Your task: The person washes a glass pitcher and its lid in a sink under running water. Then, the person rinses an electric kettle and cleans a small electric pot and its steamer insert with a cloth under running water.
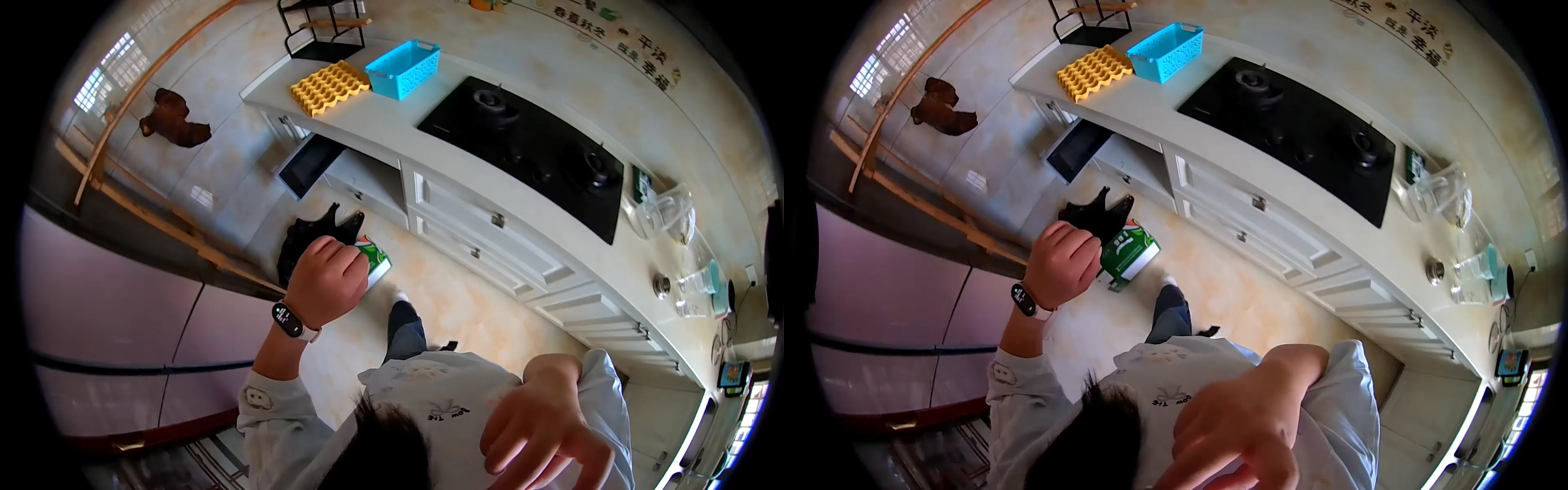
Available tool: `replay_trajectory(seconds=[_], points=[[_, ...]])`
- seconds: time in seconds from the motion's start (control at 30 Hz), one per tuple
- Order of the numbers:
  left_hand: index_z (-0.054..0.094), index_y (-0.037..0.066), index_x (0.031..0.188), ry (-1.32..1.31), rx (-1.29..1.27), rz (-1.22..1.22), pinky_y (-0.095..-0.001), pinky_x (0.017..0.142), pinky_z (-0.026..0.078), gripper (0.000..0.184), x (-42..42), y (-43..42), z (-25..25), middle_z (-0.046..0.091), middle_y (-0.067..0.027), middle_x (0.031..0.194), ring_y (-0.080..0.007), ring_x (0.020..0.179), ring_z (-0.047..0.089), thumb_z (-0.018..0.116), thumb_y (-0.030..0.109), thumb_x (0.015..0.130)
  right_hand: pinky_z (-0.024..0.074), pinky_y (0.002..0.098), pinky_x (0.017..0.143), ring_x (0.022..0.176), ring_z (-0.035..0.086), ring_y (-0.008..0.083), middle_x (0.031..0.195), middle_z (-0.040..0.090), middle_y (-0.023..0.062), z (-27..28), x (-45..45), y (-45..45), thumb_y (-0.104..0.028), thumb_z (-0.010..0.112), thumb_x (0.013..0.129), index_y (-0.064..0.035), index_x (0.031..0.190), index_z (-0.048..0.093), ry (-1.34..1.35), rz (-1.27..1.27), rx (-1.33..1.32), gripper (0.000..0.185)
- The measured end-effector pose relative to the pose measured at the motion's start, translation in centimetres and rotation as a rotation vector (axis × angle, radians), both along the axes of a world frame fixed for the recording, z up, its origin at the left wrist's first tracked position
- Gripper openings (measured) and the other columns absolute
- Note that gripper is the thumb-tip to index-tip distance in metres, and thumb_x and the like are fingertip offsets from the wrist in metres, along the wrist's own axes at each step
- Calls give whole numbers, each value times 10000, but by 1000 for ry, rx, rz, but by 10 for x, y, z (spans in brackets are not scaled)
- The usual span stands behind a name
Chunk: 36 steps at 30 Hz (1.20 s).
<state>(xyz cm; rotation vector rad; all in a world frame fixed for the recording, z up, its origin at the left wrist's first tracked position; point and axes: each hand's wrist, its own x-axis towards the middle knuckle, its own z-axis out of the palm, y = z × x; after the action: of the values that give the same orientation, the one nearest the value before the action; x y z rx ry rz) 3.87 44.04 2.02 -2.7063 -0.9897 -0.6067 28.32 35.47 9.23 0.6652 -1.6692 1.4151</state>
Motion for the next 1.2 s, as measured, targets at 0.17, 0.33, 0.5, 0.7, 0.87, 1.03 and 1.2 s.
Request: replay_trajectory(seconds=[0.17,0.33,0.5,0.7,0.87,1.03,1.2], points=[[532,25,695,-85,-84,54,-361,632,412,45,-40,99,-38,521,-91,696,-265,640,505,557,59,680,399,207,396,485,530,116,879,573,169,-12,-30,88,75,525,747,-297,1130,393,4,-96,-16,550],[498,51,640,-121,-124,113,-361,627,407,65,-68,201,-86,480,-80,636,-254,615,499,546,80,671,402,211,403,492,536,124,873,575,167,-4,-55,179,65,530,751,-292,1122,389,-52,-99,-67,533],[527,44,750,-85,-257,176,-389,663,411,103,-82,291,-133,519,-103,735,-279,720,512,555,106,672,406,214,398,503,546,125,875,579,167,-4,-58,253,56,537,750,-293,1149,384,-24,-163,-159,552],[520,44,948,9,-392,296,-409,770,395,281,-67,387,-181,523,-126,911,-300,873,496,573,154,696,422,213,414,508,548,129,896,578,175,-11,-36,326,32,561,744,-277,1159,382,-21,-185,-134,548],[471,67,1099,178,-434,471,-425,880,341,444,-64,452,-200,463,-138,1106,-305,1037,431,598,236,710,442,232,418,540,566,151,917,578,177,-26,-7,382,-27,568,762,-239,1163,378,-8,-373,111,492],[331,98,1254,156,-453,746,-448,944,257,624,-79,512,-211,346,-193,1237,-353,1109,360,590,310,727,496,267,551,664,603,203,908,588,164,-45,27,419,-87,605,723,-51,1066,500,-274,-548,-115,360],[322,104,1259,192,-380,988,-438,949,256,639,-106,581,-215,344,-180,1252,-333,1128,353,591,335,728,481,230,539,683,603,184,822,605,125,-61,39,437,-5,592,674,-1,978,537,-449,-833,-494,308]])
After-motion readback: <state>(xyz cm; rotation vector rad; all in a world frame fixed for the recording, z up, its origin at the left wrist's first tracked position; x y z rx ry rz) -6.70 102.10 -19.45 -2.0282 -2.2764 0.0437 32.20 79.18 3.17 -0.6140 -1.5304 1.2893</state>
